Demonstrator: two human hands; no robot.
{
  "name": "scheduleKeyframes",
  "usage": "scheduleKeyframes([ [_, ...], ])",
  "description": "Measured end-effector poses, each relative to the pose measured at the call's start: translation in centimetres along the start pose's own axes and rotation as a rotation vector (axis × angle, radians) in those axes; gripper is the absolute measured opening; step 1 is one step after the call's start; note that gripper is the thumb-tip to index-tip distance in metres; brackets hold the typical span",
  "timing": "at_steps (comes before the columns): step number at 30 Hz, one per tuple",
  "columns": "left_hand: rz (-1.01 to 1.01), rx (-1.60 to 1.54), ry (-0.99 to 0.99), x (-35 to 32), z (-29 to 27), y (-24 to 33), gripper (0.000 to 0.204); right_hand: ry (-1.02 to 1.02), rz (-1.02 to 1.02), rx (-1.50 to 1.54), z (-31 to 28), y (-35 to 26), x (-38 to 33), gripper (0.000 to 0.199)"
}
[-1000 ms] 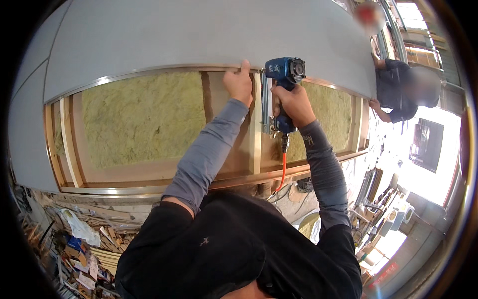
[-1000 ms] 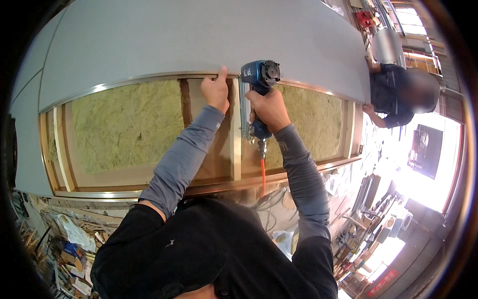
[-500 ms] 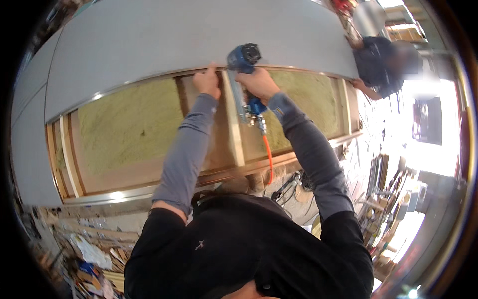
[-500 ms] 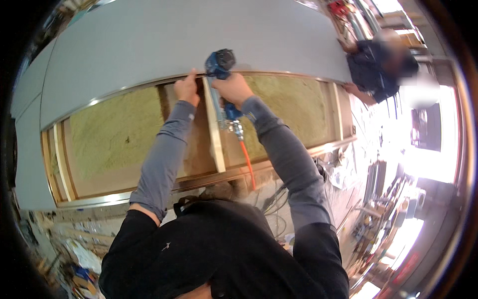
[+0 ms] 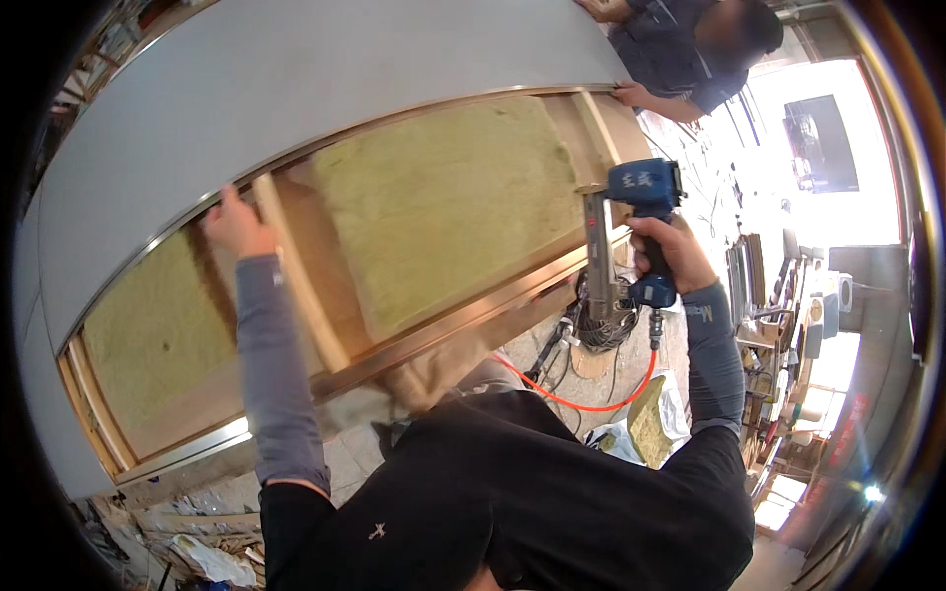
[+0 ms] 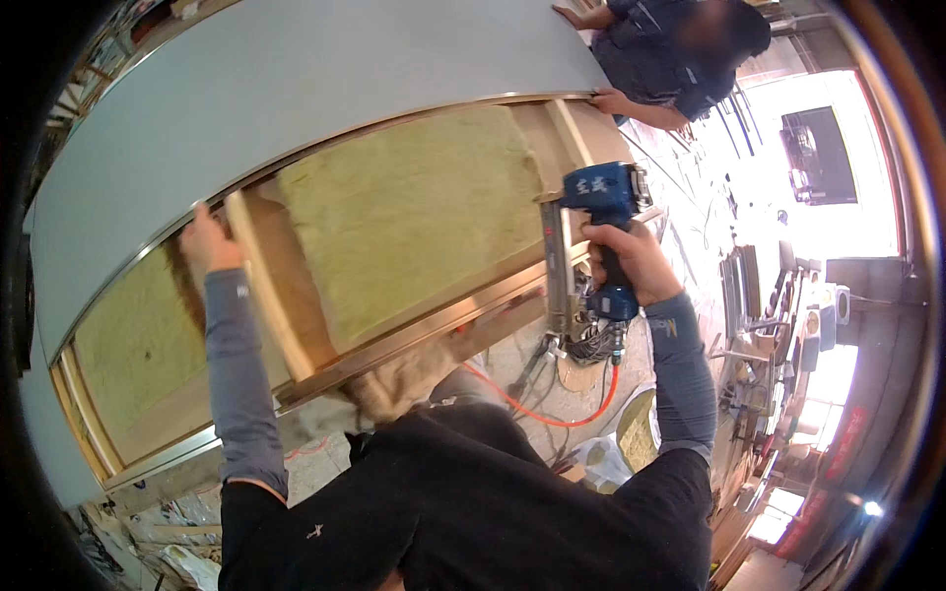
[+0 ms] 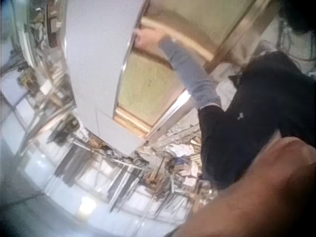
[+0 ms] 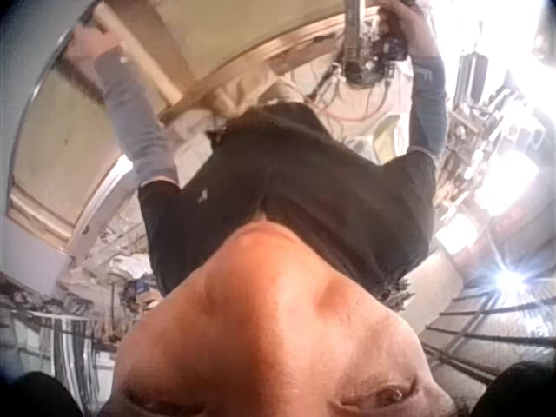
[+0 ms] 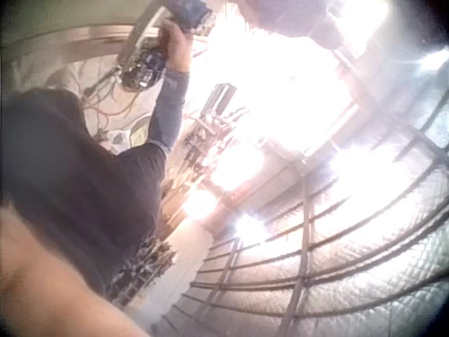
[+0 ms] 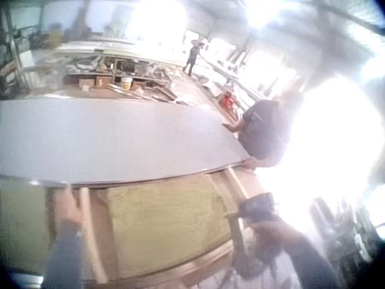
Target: The person positions a long metal trim piece along a wooden frame, then places a large white panel onto the frame. They use a nail gun to fasten the panel and trim, then apply sealant along the trim with a caulking gun. Finally, they use a utility knife to trim excess material from the panel edge.
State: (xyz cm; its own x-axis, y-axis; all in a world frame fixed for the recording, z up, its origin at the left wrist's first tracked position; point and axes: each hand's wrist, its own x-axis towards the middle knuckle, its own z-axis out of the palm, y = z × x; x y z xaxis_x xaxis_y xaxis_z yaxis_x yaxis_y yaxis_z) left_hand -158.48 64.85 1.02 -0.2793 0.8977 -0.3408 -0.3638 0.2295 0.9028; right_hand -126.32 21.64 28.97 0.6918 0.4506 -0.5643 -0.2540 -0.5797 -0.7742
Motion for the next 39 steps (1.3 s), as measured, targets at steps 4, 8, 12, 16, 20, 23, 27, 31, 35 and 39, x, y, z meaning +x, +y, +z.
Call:
scheduleKeyframes([
  [4, 0.185, -0.086, -0.237, -14.7, 12.1, -1.6, 0.025, 0.031, -0.088, -0.043, -11.2, 0.2, 7.4, 0.019],
  [8, 0.092, 0.189, -1.016, -28.2, 26.8, -9.3, 0.041, -0.024, -0.161, 0.001, -15.8, -1.1, 18.4, 0.022],
  [12, -0.551, 0.084, -0.721, -34.0, 38.7, -19.1, 0.038, -0.163, -0.328, -0.072, -17.0, -3.4, 27.9, 0.021],
  [16, -0.674, -0.101, -0.444, -36.4, 44.9, -24.1, 0.036, -0.276, -0.171, 0.015, -18.6, -5.1, 33.5, 0.028],
  [20, -0.546, -0.224, -0.389, -36.0, 45.5, -27.2, 0.027, -0.312, -0.17, 0.037, -17.8, -4.9, 37.2, 0.027],
  [23, -0.52, -0.167, -0.333, -36.6, 45.4, -26.8, 0.026, -0.389, -0.156, 0.016, -17.4, -4.3, 39.0, 0.028],
  [27, -0.511, -0.122, -0.296, -36.7, 45.3, -26.3, 0.027, -0.379, -0.175, -0.009, -16.3, -4.3, 39.6, 0.032],
  [31, -0.5, -0.122, -0.329, -36.6, 44.9, -26.1, 0.027, -0.322, -0.168, -0.044, -15.7, -5.1, 38.9, 0.034],
  [35, -0.505, -0.152, -0.33, -35.9, 44.8, -26.3, 0.027, -0.303, -0.174, -0.109, -15.2, -5.4, 38.5, 0.036],
  [39, -0.52, -0.128, -0.292, -36.3, 45.0, -26.1, 0.029, -0.309, -0.152, -0.091, -15.5, -5.4, 38.4, 0.037],
])
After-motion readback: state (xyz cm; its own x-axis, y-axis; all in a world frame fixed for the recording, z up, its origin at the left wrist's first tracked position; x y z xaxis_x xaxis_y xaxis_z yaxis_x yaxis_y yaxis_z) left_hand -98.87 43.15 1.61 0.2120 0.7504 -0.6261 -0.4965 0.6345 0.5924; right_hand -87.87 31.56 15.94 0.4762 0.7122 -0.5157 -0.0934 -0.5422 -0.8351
